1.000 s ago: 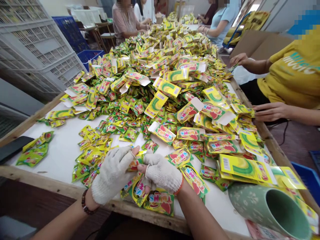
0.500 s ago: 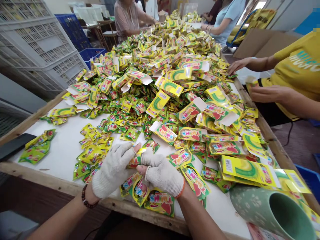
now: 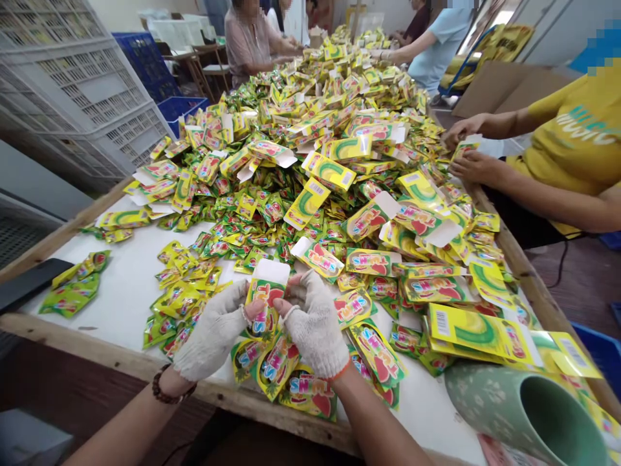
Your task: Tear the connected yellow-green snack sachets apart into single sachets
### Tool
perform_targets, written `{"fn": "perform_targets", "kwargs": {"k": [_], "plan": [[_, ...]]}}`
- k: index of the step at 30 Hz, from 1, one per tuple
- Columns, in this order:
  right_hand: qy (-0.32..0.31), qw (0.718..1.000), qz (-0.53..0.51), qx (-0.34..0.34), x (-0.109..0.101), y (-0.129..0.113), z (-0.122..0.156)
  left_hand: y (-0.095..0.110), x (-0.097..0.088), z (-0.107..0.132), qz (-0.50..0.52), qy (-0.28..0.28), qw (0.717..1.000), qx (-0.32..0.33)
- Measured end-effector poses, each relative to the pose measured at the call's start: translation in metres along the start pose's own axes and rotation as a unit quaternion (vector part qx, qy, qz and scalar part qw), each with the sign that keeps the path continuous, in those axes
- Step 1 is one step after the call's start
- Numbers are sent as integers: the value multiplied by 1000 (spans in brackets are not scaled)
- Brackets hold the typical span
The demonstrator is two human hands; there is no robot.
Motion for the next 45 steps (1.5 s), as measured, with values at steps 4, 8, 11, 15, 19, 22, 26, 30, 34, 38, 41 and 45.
{"fn": "perform_targets", "kwargs": {"k": [4,8,11,15,19,22,26,30,34,38,41,45], "plan": [[6,1000,-4,-9,2,5,-2,-3,-4,0,69,29,996,51],[-29,998,56,4,-2,7,-3,-3,-10,-3,58,-46,996,52],[-93,989,112,28,-1,4,-2,-3,-17,-4,11,-53,998,26],[-99,986,123,52,2,-3,2,-2,-21,-4,28,-46,998,18],[-37,992,120,-8,2,-5,2,-3,-12,-3,79,-98,992,-4],[27,989,122,-79,-2,-4,1,-9,-2,0,70,-167,980,-77],[-51,996,68,-32,0,3,2,-10,1,0,52,-204,973,-95],[-96,985,143,-18,2,2,10,-11,2,-1,58,-239,962,-117],[-91,983,157,-17,1,-1,10,-9,0,-1,38,-223,969,-101],[-53,987,149,-8,0,-1,3,-10,-4,-2,-50,-196,975,-89],[-40,989,142,2,-1,0,-1,-12,-5,-1,-65,-208,972,-93],[-54,983,173,-16,-3,-2,2,-9,-4,-1,-34,-201,975,-85]]}}
Point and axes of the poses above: each hand's wrist, its own z-axis away from the middle knuckle, its own x-axis out of the palm, y = z × x, the point moved 4 cm from there along -z, towards the middle knuckle, and after that the axes turned 2 degrees about -y, right-handed, at the moved point
